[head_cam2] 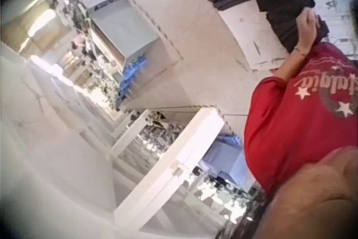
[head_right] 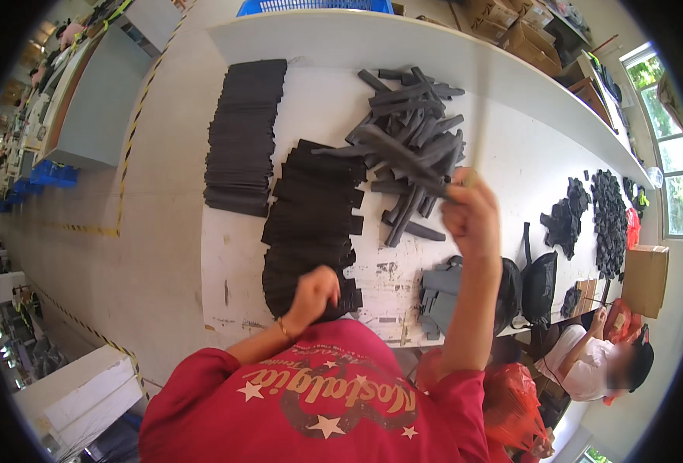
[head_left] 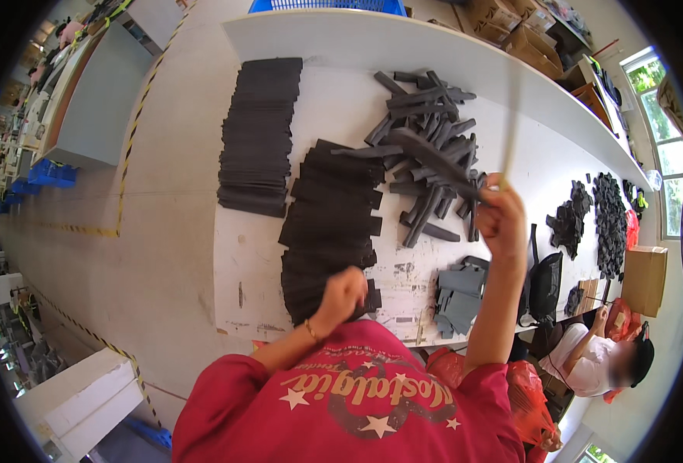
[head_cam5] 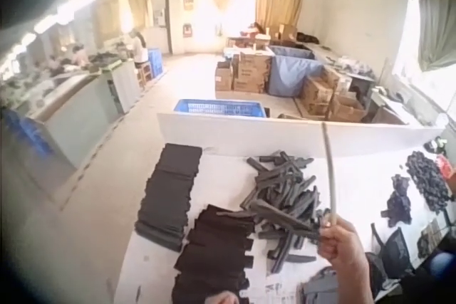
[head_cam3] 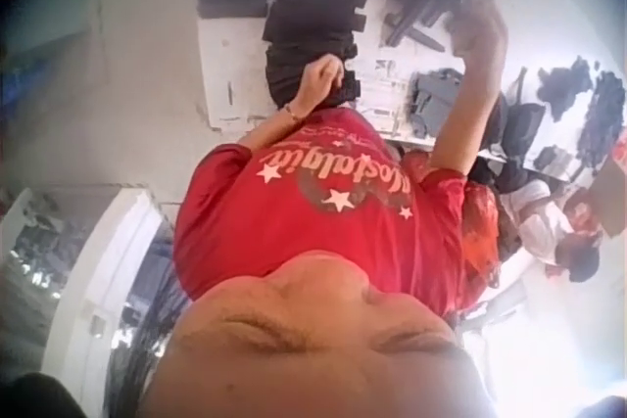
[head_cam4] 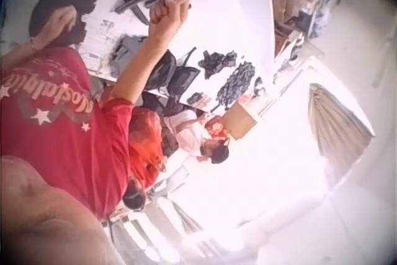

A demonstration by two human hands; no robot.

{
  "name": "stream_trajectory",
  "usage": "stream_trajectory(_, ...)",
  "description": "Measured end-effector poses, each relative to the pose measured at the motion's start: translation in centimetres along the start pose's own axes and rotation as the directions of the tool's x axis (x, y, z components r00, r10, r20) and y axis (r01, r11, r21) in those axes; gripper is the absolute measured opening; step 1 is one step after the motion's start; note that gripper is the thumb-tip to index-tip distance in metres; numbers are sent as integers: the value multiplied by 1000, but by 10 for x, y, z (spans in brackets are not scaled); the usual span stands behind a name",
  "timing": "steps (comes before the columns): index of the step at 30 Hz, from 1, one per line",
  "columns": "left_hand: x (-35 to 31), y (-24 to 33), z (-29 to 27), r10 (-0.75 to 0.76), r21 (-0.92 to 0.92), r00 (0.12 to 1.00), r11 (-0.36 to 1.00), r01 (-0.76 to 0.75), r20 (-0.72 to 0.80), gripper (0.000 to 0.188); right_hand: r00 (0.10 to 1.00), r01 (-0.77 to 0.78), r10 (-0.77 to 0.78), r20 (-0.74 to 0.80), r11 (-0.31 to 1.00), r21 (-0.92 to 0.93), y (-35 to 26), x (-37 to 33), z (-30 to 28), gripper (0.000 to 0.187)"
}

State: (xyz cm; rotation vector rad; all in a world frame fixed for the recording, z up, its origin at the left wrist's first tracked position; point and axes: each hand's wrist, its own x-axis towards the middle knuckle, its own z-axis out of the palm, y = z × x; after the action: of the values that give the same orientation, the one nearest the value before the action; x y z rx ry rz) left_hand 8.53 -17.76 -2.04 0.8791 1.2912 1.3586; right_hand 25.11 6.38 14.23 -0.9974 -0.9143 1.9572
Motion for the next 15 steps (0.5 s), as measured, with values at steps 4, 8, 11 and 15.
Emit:
stream_trajectory(4,89,90,14,564,358,791,808,-468,-237,10,932,-331,337,136,942,-62,52,-8,17,15)
stream_trajectory(8,103,75,5,147,90,973,982,-165,180,22,908,-351,354,226,935,-52,66,-12,24,15)
stream_trajectory(11,100,92,9,365,423,923,822,-381,123,20,932,-329,315,178,943,54,67,-14,16,15)
stream_trajectory(15,112,112,7,628,645,758,509,-570,174,20,892,-388,384,239,921,-33,71,-11,11,16)
